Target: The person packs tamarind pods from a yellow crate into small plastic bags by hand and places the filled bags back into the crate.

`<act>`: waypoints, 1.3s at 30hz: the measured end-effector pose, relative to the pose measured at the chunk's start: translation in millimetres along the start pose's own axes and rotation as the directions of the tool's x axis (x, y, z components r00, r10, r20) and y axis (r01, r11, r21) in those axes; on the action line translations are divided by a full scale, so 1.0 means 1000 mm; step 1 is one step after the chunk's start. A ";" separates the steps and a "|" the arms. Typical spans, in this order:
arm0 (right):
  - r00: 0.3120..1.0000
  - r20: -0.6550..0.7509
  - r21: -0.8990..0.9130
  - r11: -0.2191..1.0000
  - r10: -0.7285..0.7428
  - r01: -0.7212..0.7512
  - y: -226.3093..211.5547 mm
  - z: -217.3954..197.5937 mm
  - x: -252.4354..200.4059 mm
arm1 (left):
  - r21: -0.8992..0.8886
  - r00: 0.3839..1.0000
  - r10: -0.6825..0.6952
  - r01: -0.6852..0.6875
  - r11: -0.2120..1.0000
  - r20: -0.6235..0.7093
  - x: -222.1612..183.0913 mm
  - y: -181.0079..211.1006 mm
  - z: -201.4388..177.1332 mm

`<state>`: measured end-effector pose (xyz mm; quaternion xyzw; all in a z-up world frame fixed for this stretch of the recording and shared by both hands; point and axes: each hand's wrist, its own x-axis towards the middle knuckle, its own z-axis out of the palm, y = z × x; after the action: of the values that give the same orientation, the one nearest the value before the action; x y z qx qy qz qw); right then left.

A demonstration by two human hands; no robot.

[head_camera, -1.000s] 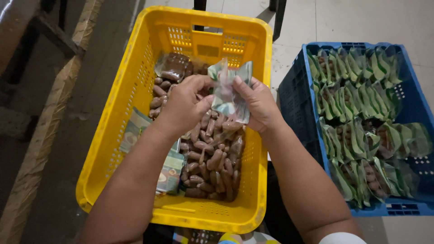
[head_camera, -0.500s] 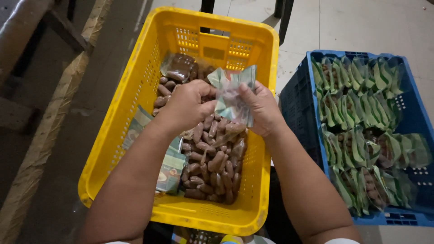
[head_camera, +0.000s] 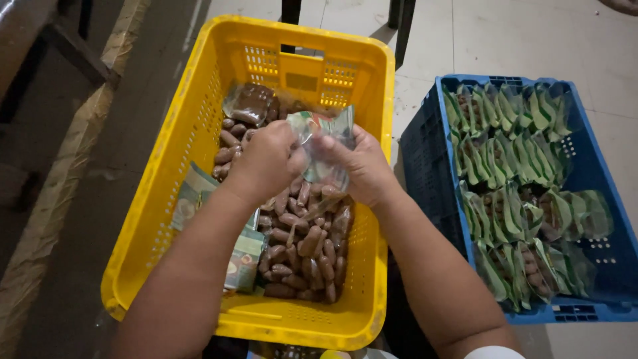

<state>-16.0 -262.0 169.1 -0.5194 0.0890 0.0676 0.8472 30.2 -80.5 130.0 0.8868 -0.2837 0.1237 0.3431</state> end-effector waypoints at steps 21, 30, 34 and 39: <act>1.000 -0.025 0.097 0.995 -0.016 0.018 -0.008 -0.003 -0.001 | 0.139 0.951 0.207 -0.178 0.974 -0.230 0.002 -0.016 0.037; 0.996 0.071 0.029 0.999 -0.046 0.044 -0.004 -0.019 0.005 | 0.122 0.976 0.176 -0.161 0.980 -0.126 -0.001 -0.006 0.011; 0.994 0.109 -0.003 1.000 -0.028 0.028 -0.002 -0.026 0.009 | 0.133 0.965 0.223 -0.206 0.970 -0.136 0.000 0.003 0.008; 0.988 0.155 0.003 1.000 0.017 -0.018 -0.003 -0.027 0.011 | -0.039 0.979 0.161 -0.167 0.985 -0.127 0.004 -0.006 0.015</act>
<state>-6.9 -287.5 157.2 -0.5099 0.0274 0.1150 0.8521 37.6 -88.8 117.1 0.8424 -0.3372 0.1990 0.3703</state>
